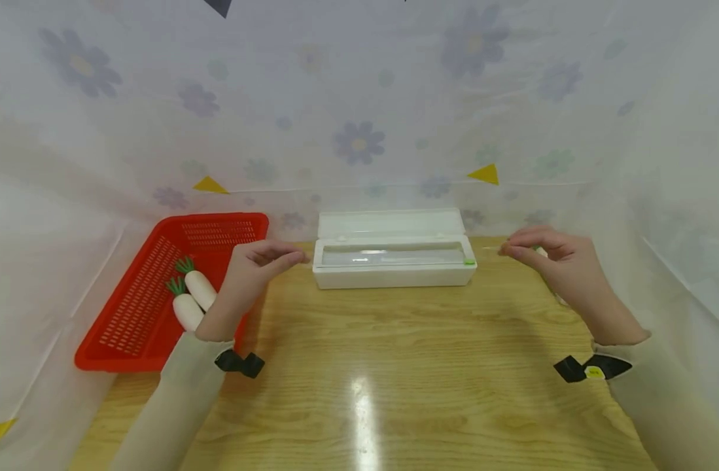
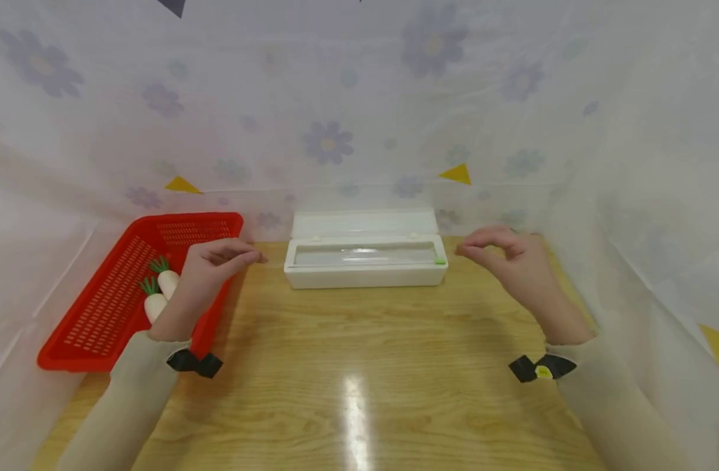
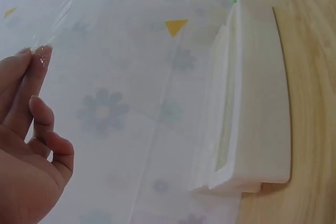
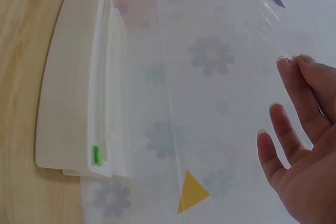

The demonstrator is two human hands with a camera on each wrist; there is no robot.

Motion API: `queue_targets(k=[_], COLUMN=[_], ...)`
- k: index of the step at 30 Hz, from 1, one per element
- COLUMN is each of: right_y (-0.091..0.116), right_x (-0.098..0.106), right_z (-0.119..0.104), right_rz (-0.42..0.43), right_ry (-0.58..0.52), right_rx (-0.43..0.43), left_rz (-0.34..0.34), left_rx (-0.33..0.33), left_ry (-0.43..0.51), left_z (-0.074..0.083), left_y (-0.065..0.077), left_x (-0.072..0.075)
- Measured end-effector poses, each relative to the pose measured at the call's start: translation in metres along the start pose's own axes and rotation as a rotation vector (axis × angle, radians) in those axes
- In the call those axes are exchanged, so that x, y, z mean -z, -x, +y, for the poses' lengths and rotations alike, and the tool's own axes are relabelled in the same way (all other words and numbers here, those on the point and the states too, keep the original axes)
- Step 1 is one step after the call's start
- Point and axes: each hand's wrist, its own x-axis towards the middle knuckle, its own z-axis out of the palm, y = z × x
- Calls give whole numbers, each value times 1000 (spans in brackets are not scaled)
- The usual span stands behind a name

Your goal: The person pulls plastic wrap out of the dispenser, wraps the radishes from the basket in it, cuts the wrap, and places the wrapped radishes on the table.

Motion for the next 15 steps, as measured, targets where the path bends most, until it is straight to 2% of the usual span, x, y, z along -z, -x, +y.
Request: queue_targets(k=[8, 12, 15], right_y=[41, 58, 69], right_x=[-8, -13, -18], right_z=[10, 20, 30], right_rz=[-118, -177, -219], right_ry=[89, 79, 125], right_rx=[-1, 68, 149], left_rz=[-129, -190, -229], left_rx=[-58, -71, -76], left_ry=[-41, -109, -159], left_z=[-10, -11, -17], left_y=[37, 55, 64], left_x=[-8, -15, -20])
